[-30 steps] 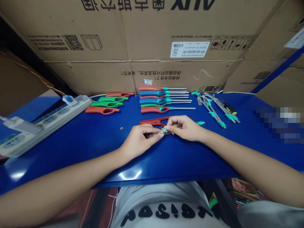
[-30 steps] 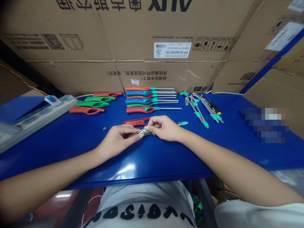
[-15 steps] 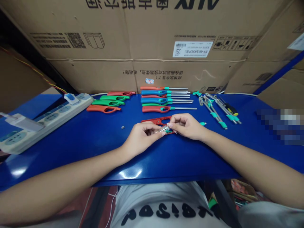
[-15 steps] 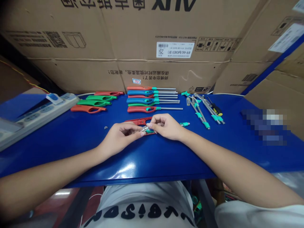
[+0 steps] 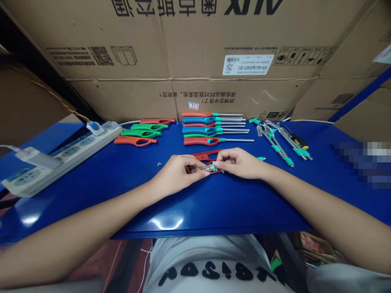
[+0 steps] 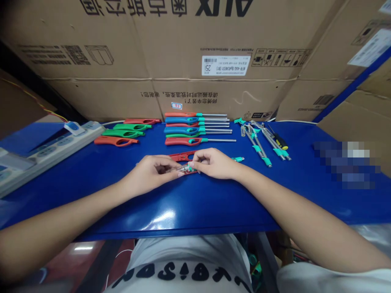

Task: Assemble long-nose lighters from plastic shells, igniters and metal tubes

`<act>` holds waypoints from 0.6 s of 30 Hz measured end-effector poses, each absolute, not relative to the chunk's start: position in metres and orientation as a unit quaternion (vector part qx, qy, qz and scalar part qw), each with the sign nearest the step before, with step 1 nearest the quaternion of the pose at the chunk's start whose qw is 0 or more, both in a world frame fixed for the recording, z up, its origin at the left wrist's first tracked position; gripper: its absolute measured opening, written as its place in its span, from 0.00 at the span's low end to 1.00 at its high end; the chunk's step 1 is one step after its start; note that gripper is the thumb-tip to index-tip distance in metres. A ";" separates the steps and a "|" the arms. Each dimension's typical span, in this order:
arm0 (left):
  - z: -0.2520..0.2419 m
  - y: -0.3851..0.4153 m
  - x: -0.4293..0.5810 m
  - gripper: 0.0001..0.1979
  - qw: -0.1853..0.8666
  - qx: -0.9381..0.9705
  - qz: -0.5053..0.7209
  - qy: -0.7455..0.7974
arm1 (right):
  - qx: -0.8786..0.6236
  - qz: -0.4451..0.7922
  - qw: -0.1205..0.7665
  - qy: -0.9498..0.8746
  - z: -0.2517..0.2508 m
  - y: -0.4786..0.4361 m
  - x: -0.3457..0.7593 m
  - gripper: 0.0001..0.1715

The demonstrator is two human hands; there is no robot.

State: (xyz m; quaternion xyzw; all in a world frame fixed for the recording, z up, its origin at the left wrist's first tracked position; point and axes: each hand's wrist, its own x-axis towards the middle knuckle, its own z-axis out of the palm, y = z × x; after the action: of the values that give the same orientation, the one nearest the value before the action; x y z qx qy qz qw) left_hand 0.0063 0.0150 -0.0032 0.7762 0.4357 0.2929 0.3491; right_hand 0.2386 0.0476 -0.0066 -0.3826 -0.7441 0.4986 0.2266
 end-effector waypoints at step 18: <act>0.013 0.008 -0.004 0.08 0.149 0.870 0.136 0.450 | -0.396 0.514 0.209 -0.731 -0.006 0.053 0.246 0.26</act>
State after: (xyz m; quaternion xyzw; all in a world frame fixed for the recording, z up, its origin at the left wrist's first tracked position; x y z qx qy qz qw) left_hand -0.0041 0.0076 0.0129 0.8698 0.4504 0.1359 0.1486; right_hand 0.2458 0.0529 -0.0057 -0.3961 -0.7313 0.5144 0.2091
